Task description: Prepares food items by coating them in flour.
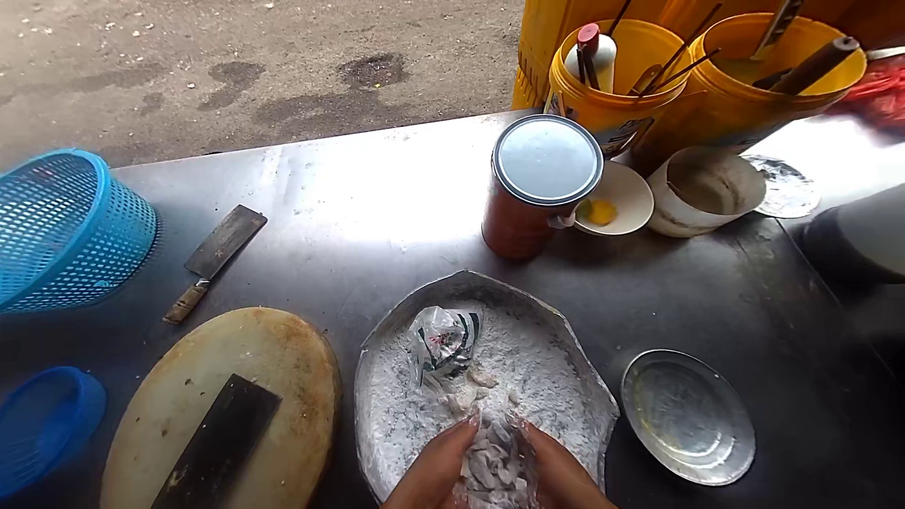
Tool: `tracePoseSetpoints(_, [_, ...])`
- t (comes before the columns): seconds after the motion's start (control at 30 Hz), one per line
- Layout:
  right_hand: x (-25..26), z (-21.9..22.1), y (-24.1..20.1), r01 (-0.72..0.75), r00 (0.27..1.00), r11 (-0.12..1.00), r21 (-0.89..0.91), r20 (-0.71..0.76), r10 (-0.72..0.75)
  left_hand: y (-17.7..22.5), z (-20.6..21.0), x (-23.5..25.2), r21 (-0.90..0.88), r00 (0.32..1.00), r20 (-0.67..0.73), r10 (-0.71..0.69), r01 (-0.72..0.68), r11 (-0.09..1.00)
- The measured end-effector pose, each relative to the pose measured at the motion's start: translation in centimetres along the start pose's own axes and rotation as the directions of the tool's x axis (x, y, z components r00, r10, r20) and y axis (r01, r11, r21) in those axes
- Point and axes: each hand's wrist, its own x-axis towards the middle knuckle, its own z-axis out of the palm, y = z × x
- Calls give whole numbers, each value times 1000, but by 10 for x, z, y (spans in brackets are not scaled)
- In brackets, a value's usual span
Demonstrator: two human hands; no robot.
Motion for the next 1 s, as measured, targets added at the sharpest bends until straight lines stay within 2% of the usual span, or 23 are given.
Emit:
tracePoseSetpoints(0.17, [0,0,6,-11,1000,997,79,-18,13,0,4,0,16,999,-44,-29,30,999])
tracePoseSetpoints(0.3, [-13,-2,11,37,999,988,148,16,-40,-1,18,-15,36,992,-108,69,-66,997])
tracePoseSetpoints(0.37, [-13,-12,11,110,993,972,209,-65,-99,-9,50,-8,137,979,-141,149,-130,982])
tracePoseSetpoints(0.43, [-24,-33,-7,253,959,928,275,-197,-203,-9,93,-4,222,970,-84,228,-205,953])
tracePoseSetpoints(0.53, [-54,-94,-38,438,881,868,234,-304,-363,-10,162,8,263,960,139,243,-273,925])
tracePoseSetpoints(0.6, [-61,-136,-55,479,838,858,184,-387,-385,-15,202,34,325,943,234,235,-304,895])
tracePoseSetpoints(0.73, [-59,-194,-69,462,789,885,55,-481,-382,-26,242,82,426,940,271,208,-311,850])
tracePoseSetpoints(0.83, [-69,-215,-66,489,680,861,-142,-555,-478,-19,241,88,462,939,266,216,-321,827])
tracePoseSetpoints(0.9, [-78,-225,-63,533,595,825,-188,-609,-524,-10,222,76,432,921,276,275,-374,820])
tracePoseSetpoints(0.97, [-88,-229,-62,571,542,792,-218,-625,-562,0,184,55,380,884,195,424,-467,799])
tracePoseSetpoints(1.0, [-92,-228,-62,583,524,776,-242,-618,-586,4,159,46,423,845,107,525,-516,745])
